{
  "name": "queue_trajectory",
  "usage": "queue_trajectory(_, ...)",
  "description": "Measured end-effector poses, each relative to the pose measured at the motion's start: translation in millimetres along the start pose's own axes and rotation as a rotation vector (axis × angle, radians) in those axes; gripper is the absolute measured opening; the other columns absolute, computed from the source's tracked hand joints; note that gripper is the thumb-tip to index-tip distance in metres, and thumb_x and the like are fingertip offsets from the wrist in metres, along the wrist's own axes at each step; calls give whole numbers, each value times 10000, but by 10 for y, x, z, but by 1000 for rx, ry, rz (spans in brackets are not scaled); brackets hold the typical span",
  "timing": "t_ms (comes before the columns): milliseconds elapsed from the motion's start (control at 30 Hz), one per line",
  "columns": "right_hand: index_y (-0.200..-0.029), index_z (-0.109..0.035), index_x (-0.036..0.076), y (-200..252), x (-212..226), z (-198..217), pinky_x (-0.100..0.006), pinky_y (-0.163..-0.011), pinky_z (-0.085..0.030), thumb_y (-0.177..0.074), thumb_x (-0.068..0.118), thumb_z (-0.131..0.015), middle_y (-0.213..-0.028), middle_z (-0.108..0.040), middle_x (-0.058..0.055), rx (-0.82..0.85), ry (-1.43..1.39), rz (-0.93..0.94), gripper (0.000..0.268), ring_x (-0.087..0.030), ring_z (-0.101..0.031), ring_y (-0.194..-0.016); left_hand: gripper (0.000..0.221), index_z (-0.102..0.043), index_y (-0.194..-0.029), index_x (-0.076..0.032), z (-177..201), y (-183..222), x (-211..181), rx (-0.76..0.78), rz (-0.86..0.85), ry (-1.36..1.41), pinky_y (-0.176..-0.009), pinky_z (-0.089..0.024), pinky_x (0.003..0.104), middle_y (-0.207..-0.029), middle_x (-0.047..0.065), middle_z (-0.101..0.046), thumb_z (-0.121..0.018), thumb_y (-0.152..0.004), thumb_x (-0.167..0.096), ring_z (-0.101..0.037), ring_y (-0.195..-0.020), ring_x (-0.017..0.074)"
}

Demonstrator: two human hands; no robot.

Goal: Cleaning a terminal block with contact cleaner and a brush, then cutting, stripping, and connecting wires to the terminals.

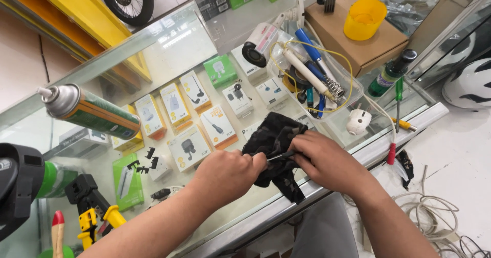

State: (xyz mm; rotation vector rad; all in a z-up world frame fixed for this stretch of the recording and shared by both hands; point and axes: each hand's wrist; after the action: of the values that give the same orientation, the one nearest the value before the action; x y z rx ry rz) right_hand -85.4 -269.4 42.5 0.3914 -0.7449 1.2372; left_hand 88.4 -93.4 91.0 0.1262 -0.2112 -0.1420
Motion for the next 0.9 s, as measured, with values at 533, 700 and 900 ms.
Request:
queue_trajectory(533,-967,-692,148,-208,-155,273,-350,-740,-481,-957,145,-609,-885,-709,-5,324,-26,82,83,-203,-630,-848,145,-468,-822,-137,-486,-15,-10,-107,34,-30,-316,-352,387,-469,-34,-501,-538,-835,-10,-526,-350,236)
queue_trajectory(700,-909,-672,148,-247,-186,307,-344,-725,-489,-953,144,-607,-852,-704,-2,360,-35,119,79,-202,-641,-828,155,-453,-827,-137,-487,4,-39,-49,42,-3,-321,-323,382,-448,-23,-498,-536,-875,-14,-476,-324,226)
queue_trajectory(900,-882,-699,150,-266,-210,351,-313,-738,-493,-975,178,-619,-850,-685,11,370,-77,51,125,-152,-630,-806,103,-522,-942,-112,-223,20,-83,113,64,76,-362,-479,417,-564,9,-622,-454,-1007,-71,-620,-416,260)
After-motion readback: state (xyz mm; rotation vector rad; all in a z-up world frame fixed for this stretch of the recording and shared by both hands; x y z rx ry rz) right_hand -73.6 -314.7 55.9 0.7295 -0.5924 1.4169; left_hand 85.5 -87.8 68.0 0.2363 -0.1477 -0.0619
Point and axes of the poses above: each hand's wrist, its own y-axis away from the middle knuckle, its own z-axis out of the back of the hand, x = y × z
